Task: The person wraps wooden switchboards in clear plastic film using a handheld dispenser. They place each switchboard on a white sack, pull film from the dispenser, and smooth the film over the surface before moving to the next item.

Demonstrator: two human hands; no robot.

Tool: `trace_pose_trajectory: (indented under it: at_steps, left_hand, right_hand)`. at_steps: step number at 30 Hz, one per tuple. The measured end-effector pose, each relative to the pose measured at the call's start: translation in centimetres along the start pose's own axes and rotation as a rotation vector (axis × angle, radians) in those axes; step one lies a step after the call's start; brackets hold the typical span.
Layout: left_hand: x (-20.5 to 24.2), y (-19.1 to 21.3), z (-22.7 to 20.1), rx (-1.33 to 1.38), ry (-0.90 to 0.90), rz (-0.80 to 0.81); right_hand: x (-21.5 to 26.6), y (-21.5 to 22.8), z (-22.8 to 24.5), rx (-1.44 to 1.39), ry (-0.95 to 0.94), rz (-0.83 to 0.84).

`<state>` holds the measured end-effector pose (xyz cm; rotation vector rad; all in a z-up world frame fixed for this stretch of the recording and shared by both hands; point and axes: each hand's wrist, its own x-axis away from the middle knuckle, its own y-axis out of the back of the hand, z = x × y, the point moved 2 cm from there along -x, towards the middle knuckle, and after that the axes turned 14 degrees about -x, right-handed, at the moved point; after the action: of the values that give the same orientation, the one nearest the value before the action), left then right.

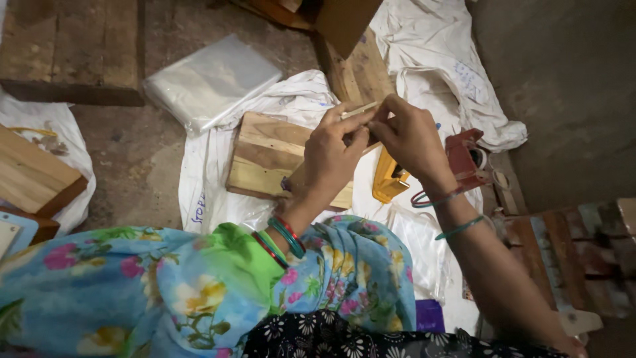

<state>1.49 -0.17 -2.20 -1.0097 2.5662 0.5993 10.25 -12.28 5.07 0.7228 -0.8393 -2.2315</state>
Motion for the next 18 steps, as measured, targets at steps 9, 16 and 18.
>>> trace_pose_trajectory:
  at_steps: [9,16,18]
  left_hand:
    - [0.1,-0.3,1.4,-0.029,-0.1,0.01]
    - [-0.4,1.5,1.3,-0.179,-0.221,0.188]
    - [0.0,1.2,0.4,-0.269,-0.374,0.016]
  right_hand:
    - [5.5,-7.2,-5.9,-0.888,-0.174,-0.434]
    - [10.9,-11.3,-16.2,-0.834,-0.339,-0.506]
    - [12.3,-8.9,-20.8,-1.027,-0.496,-0.548]
